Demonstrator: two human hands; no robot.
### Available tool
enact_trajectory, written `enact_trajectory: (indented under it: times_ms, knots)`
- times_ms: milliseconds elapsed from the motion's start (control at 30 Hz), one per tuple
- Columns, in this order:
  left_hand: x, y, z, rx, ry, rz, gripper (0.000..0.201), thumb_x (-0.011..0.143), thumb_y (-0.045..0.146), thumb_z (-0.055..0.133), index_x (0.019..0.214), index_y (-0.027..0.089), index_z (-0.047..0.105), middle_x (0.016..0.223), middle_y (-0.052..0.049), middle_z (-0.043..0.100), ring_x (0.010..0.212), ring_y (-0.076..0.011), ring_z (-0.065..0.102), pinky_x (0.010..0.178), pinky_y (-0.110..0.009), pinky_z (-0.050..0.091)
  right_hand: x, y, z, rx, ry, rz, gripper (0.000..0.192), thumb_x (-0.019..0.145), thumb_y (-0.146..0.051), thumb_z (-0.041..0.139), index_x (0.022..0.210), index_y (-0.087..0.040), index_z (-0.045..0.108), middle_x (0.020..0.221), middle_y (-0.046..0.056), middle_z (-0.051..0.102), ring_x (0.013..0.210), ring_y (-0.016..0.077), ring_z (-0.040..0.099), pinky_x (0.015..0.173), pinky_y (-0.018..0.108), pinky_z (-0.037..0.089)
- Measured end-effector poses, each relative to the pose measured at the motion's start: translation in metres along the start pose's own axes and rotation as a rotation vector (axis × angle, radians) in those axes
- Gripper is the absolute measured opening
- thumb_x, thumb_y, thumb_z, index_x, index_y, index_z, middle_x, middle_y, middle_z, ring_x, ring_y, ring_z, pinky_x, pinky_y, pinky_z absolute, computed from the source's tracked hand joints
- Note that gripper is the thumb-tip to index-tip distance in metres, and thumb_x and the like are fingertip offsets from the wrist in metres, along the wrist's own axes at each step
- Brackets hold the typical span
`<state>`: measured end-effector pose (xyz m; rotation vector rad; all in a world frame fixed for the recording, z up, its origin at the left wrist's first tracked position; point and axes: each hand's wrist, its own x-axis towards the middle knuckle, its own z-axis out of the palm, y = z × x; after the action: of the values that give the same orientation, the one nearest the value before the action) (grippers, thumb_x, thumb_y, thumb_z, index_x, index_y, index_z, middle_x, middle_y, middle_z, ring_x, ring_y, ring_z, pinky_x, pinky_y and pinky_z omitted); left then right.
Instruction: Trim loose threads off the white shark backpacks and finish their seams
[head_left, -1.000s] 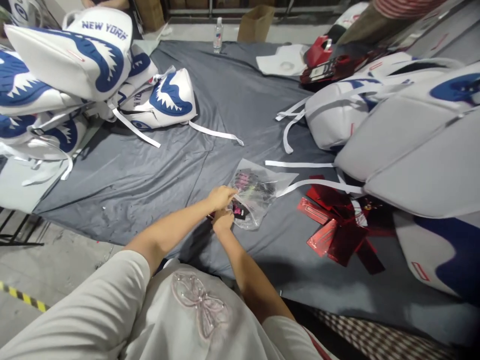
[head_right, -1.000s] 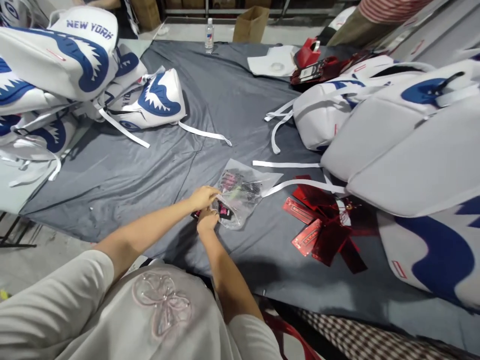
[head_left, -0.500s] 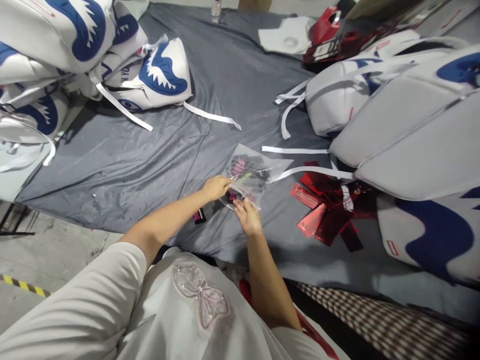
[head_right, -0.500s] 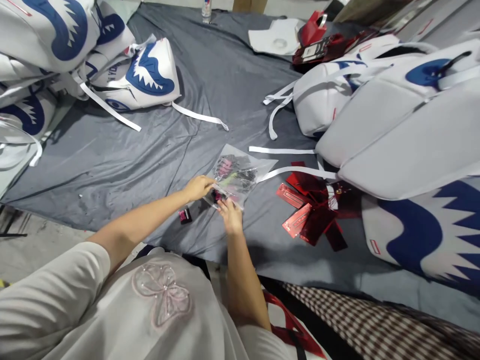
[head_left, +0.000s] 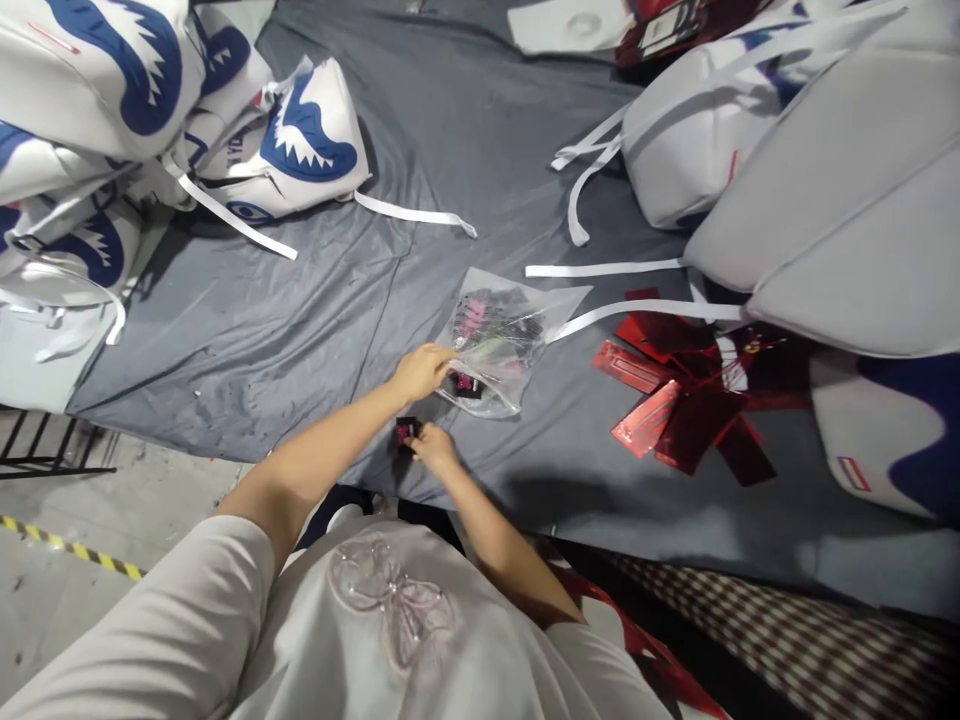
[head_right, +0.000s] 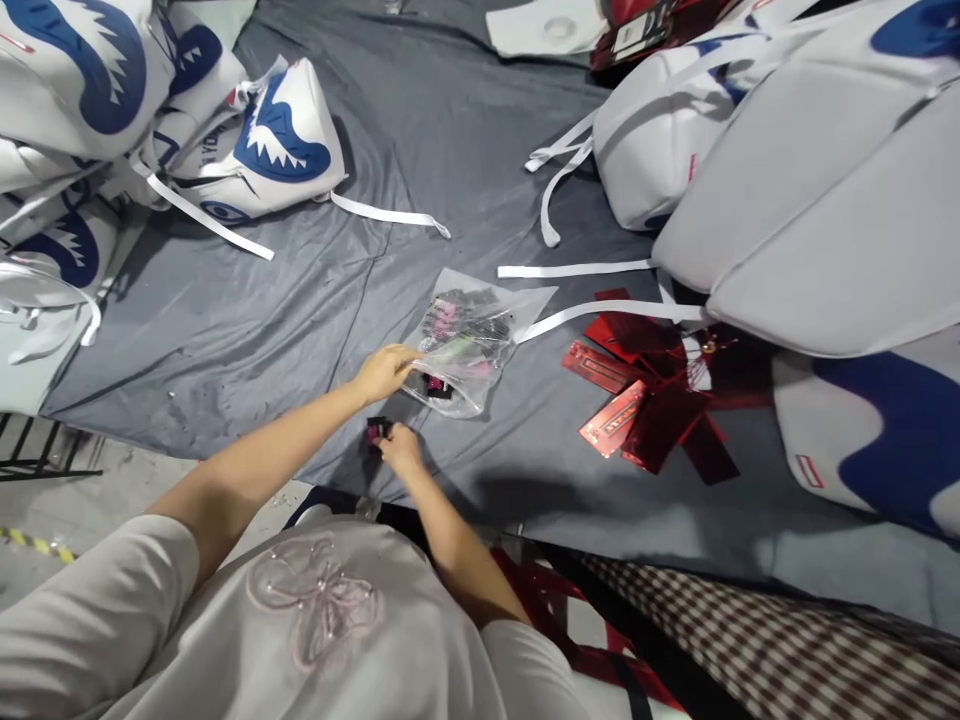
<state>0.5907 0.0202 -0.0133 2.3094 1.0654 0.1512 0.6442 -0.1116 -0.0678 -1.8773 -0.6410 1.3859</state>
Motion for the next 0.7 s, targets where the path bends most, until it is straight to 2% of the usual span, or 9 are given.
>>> enact_trajectory:
  times_ms: [67,133,200,267,333,400,533,633,700]
  knots:
    - [-0.004,-0.001,0.004,-0.01,0.001,0.004,0.034,0.096,0.02,0.05,0.123,0.022,0.07,0.127,-0.002,0.071,0.12,-0.0191,0.063,0.107,-0.034,0.049,0.014,-0.005,-0.034,0.097,0.016,0.03,0.032,0.095,-0.045,0.059,0.082,-0.015,0.059,0.06,-0.004,0.057,0.05,0.0085,0.054,0.049,0.021,0.046]
    - [-0.007,0.001,0.009,-0.018,0.003,0.011,0.035,0.097,0.02,0.048,0.125,0.023,0.069,0.128,-0.002,0.07,0.122,-0.0193,0.061,0.108,-0.036,0.048,0.028,-0.01,-0.058,0.205,0.078,0.045,0.03,0.097,-0.047,0.052,0.093,-0.018,0.059,0.068,0.0,0.064,0.058,0.0115,0.062,0.051,0.021,0.048]
    - [-0.01,0.004,0.012,-0.022,0.003,0.026,0.036,0.098,0.022,0.048,0.129,0.021,0.066,0.131,-0.005,0.068,0.126,-0.0201,0.058,0.111,-0.037,0.045,0.03,-0.007,-0.068,0.295,0.114,0.077,0.035,0.098,-0.05,0.043,0.1,-0.019,0.059,0.079,0.005,0.07,0.065,0.0144,0.067,0.051,0.023,0.049]
    - [-0.016,0.002,0.013,-0.018,-0.01,0.059,0.042,0.096,0.026,0.055,0.137,0.018,0.06,0.139,-0.008,0.062,0.134,-0.0221,0.051,0.117,-0.038,0.039,0.015,0.007,-0.067,0.356,0.12,0.116,0.036,0.097,-0.052,0.047,0.097,-0.019,0.061,0.083,0.008,0.072,0.064,0.0165,0.068,0.046,0.023,0.045]
    - [-0.028,-0.007,0.014,-0.006,-0.033,0.099,0.057,0.092,0.029,0.063,0.145,0.016,0.05,0.151,-0.011,0.05,0.144,-0.0254,0.04,0.122,-0.042,0.032,-0.018,0.033,-0.06,0.396,0.134,0.153,0.031,0.092,-0.048,0.059,0.088,-0.018,0.063,0.076,0.007,0.072,0.057,0.0159,0.065,0.041,0.022,0.038]
    - [-0.048,-0.026,0.015,0.009,-0.053,0.129,0.066,0.09,0.031,0.065,0.151,0.016,0.042,0.159,-0.013,0.038,0.149,-0.0282,0.032,0.124,-0.047,0.027,-0.059,0.068,-0.049,0.436,0.192,0.2,0.029,0.091,-0.044,0.064,0.081,-0.017,0.061,0.067,0.002,0.067,0.051,0.0115,0.059,0.04,0.02,0.034]
    - [-0.104,-0.083,0.019,0.036,-0.101,0.169,0.062,0.094,0.04,0.057,0.149,0.016,0.042,0.156,-0.017,0.042,0.148,-0.0299,0.036,0.122,-0.053,0.031,-0.132,0.145,-0.019,0.517,0.374,0.365,0.032,0.099,-0.043,0.054,0.087,-0.015,0.06,0.065,-0.004,0.057,0.049,0.0062,0.05,0.044,0.018,0.038]
    - [-0.141,-0.119,0.018,0.066,-0.141,0.18,0.059,0.095,0.046,0.055,0.146,0.018,0.044,0.154,-0.017,0.045,0.146,-0.0309,0.04,0.118,-0.056,0.036,-0.16,0.188,0.024,0.545,0.42,0.477,0.028,0.1,-0.041,0.054,0.093,-0.015,0.062,0.075,-0.001,0.061,0.058,0.0083,0.056,0.05,0.02,0.045]
    - [-0.153,-0.13,0.011,0.092,-0.144,0.161,0.057,0.095,0.044,0.055,0.145,0.018,0.044,0.154,-0.016,0.045,0.146,-0.0301,0.039,0.118,-0.055,0.035,-0.165,0.202,0.064,0.55,0.373,0.514,0.026,0.1,-0.04,0.055,0.1,-0.015,0.063,0.085,0.001,0.065,0.066,0.0098,0.06,0.057,0.023,0.051]
